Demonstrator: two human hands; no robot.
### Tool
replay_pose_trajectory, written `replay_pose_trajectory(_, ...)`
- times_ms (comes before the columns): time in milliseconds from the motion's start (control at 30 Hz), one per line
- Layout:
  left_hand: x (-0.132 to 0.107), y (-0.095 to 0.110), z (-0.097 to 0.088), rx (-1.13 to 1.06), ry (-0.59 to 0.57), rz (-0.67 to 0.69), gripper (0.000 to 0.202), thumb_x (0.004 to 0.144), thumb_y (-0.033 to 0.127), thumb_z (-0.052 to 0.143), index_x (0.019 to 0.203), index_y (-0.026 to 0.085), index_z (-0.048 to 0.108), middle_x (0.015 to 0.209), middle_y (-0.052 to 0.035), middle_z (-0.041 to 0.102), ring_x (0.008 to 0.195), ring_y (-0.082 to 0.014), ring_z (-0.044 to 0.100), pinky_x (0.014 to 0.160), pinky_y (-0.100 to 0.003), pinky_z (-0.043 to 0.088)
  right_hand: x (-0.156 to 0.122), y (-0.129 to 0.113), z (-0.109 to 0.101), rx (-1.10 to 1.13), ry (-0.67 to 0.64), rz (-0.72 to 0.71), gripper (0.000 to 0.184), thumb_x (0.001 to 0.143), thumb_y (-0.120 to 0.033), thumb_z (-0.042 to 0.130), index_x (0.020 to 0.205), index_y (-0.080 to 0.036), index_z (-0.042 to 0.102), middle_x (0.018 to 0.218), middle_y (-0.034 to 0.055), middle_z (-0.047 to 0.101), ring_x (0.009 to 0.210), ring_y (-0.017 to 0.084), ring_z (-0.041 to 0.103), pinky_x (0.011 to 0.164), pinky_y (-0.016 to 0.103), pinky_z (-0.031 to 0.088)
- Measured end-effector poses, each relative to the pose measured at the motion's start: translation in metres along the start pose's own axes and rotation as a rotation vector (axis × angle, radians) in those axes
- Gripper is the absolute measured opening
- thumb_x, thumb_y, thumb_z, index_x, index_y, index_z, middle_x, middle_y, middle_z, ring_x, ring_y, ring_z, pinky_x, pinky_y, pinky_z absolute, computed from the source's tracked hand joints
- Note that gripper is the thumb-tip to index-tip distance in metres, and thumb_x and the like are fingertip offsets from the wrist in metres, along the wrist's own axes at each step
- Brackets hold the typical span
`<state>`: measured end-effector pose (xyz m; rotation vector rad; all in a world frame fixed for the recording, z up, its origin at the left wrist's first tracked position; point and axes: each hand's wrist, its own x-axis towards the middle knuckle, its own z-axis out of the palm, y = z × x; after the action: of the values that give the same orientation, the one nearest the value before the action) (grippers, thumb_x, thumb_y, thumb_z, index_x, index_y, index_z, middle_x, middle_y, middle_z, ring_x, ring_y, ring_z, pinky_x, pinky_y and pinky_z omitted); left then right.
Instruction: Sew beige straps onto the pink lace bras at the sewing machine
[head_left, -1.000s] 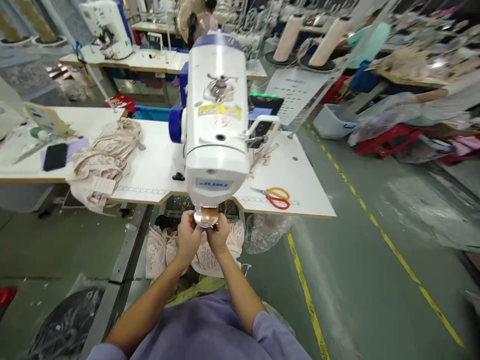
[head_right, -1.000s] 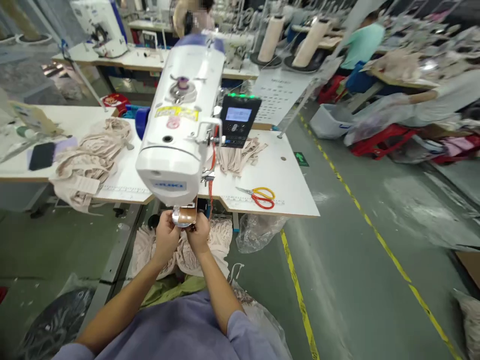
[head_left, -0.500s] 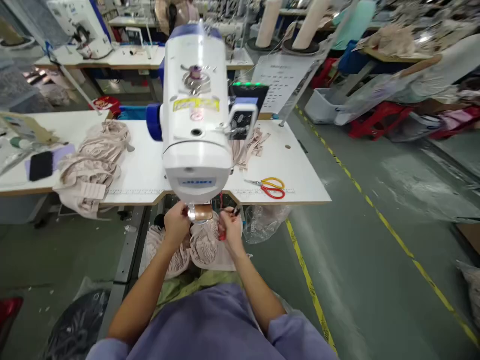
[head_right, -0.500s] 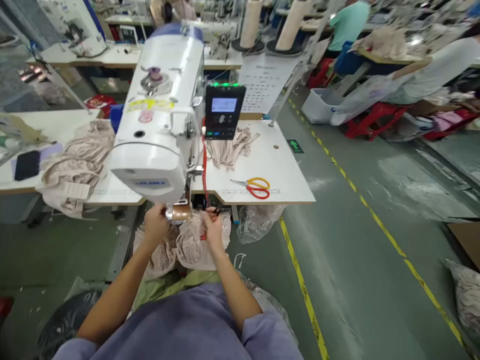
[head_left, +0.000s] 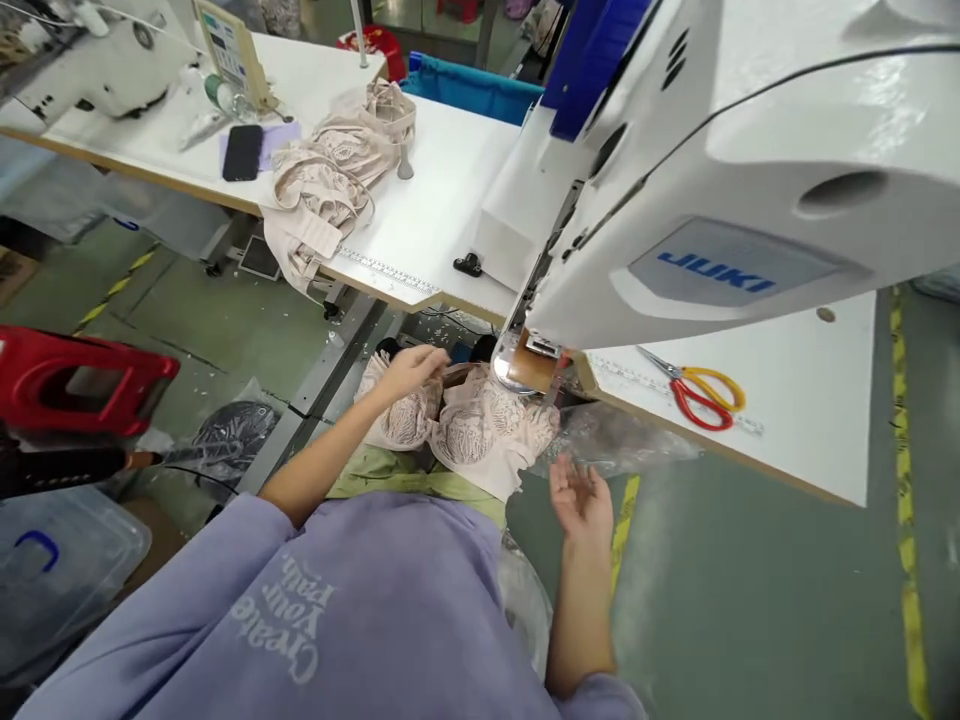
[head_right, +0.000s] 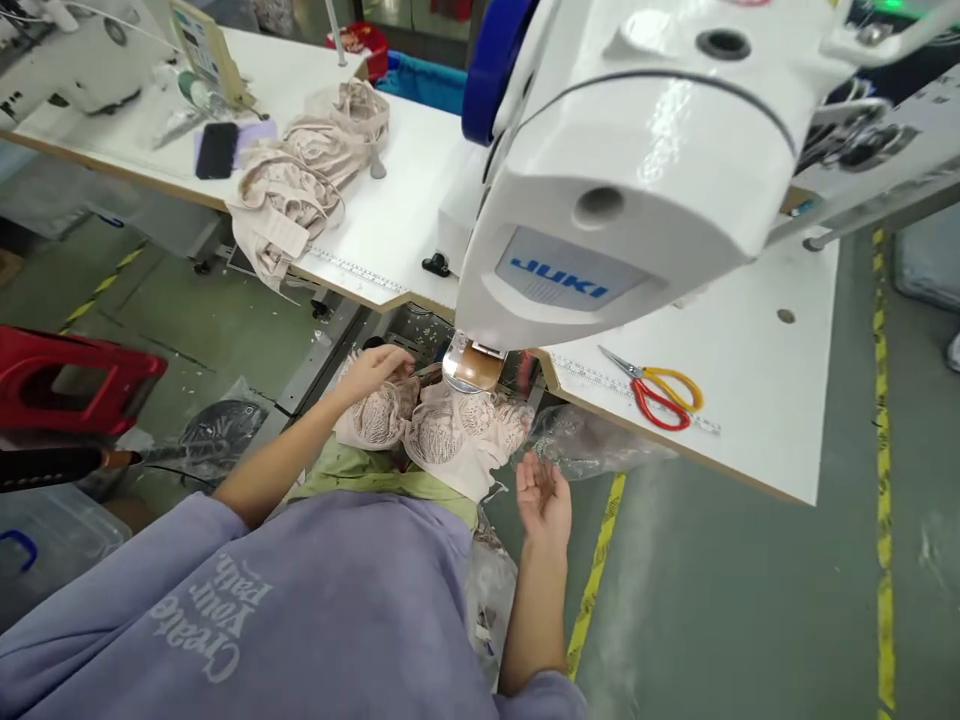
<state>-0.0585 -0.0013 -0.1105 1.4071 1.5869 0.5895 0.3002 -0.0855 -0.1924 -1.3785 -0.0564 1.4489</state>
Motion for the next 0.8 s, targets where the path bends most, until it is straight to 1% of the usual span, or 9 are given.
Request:
replay_pose_trajectory(133, -0.018, -0.045, -0.011, 0.165, 0.099, -0.248, 0.036, 0.090, 0.046, 0.064, 0.094, 0.011, 0.069, 0.106, -0.0198, 0.070, 0.110, -0.0317, 0.061, 0.094, -0.039, 0.046, -0.010, 0.009, 0.015, -0.003, -0.025, -0.107, 0.026, 0.071, -0.033, 0.081, 0.090, -0.021, 0.066, 0.081, -0.0040, 0.064, 0.065, 0.006, 0.061, 0.060, 0.014, 0.055)
replay_pose_trajectory(200, -0.023, -0.059, -0.008, 0.195, 0.090, -0.313, 0.032, 0.088, 0.044, 0.069, 0.092, 0.012, 0.067, 0.104, -0.0147, 0.069, 0.107, -0.0275, 0.062, 0.095, -0.042, 0.047, -0.020, 0.018, 0.031, -0.073, -0.098, -0.111, 0.033, 0.067, -0.034, 0.085, 0.092, -0.020, 0.069, 0.082, -0.0026, 0.066, 0.067, 0.007, 0.060, 0.061, 0.015, 0.054)
replay_pose_trajectory(300, -0.027, -0.063, -0.004, 0.151, 0.056, -0.320, 0.027, 0.090, 0.041, 0.066, 0.088, 0.015, 0.067, 0.091, -0.0081, 0.069, 0.094, -0.0227, 0.064, 0.088, -0.038, 0.049, -0.036, 0.037, 0.064, -0.387, -0.307, -0.116, 0.039, 0.068, -0.043, 0.086, 0.095, -0.019, 0.071, 0.088, 0.0012, 0.069, 0.075, 0.011, 0.062, 0.070, 0.022, 0.054)
replay_pose_trajectory(367, -0.030, -0.057, -0.006, 0.078, 0.022, -0.278, 0.026, 0.088, 0.040, 0.066, 0.083, 0.015, 0.070, 0.080, -0.0077, 0.069, 0.088, -0.0238, 0.065, 0.080, -0.034, 0.049, -0.045, 0.048, 0.087, -0.645, -0.488, -0.134, 0.042, 0.074, -0.052, 0.079, 0.099, -0.019, 0.071, 0.094, 0.0044, 0.071, 0.083, 0.015, 0.063, 0.079, 0.029, 0.054)
replay_pose_trajectory(433, -0.036, -0.046, -0.012, -0.010, -0.015, -0.217, 0.027, 0.087, 0.042, 0.065, 0.088, 0.016, 0.073, 0.078, -0.0073, 0.070, 0.085, -0.0241, 0.067, 0.075, -0.031, 0.049, -0.051, 0.053, 0.111, -0.823, -0.626, -0.191, 0.046, 0.080, -0.056, 0.073, 0.105, -0.018, 0.070, 0.102, 0.0084, 0.071, 0.092, 0.020, 0.065, 0.088, 0.036, 0.053)
replay_pose_trajectory(567, -0.057, -0.018, -0.023, -0.174, -0.074, -0.091, 0.039, 0.086, 0.046, 0.062, 0.113, 0.020, 0.074, 0.108, -0.0094, 0.075, 0.097, -0.0242, 0.069, 0.081, -0.031, 0.052, -0.058, 0.047, 0.151, -0.950, -0.704, -0.492, 0.045, 0.088, -0.057, 0.064, 0.116, -0.021, 0.069, 0.126, 0.0130, 0.065, 0.118, 0.027, 0.059, 0.105, 0.045, 0.044)
replay_pose_trajectory(633, -0.070, -0.004, -0.026, -0.280, -0.107, -0.034, 0.041, 0.086, 0.046, 0.063, 0.118, 0.021, 0.073, 0.119, -0.0103, 0.073, 0.105, -0.0251, 0.068, 0.088, -0.032, 0.052, -0.062, 0.038, 0.164, -0.900, -0.772, -0.564, 0.040, 0.092, -0.056, 0.059, 0.112, -0.023, 0.071, 0.125, 0.0116, 0.065, 0.121, 0.027, 0.058, 0.106, 0.044, 0.043)
replay_pose_trajectory(700, -0.080, 0.009, -0.026, -0.395, -0.155, 0.012, 0.039, 0.085, 0.042, 0.067, 0.116, 0.022, 0.075, 0.120, -0.0105, 0.073, 0.108, -0.0259, 0.068, 0.092, -0.033, 0.052, -0.070, 0.029, 0.173, -0.823, -0.871, -0.517, 0.037, 0.093, -0.054, 0.058, 0.108, -0.024, 0.073, 0.116, 0.0088, 0.068, 0.114, 0.024, 0.061, 0.102, 0.041, 0.045)
replay_pose_trajectory(800, -0.091, 0.023, -0.025, -0.473, -0.217, 0.036, 0.034, 0.083, 0.037, 0.071, 0.114, 0.023, 0.077, 0.120, -0.0096, 0.074, 0.104, -0.0253, 0.069, 0.090, -0.033, 0.052, -0.084, 0.019, 0.178, -0.675, -0.948, -0.338, 0.035, 0.088, -0.052, 0.067, 0.110, -0.025, 0.073, 0.106, 0.0047, 0.070, 0.101, 0.021, 0.063, 0.091, 0.036, 0.050)
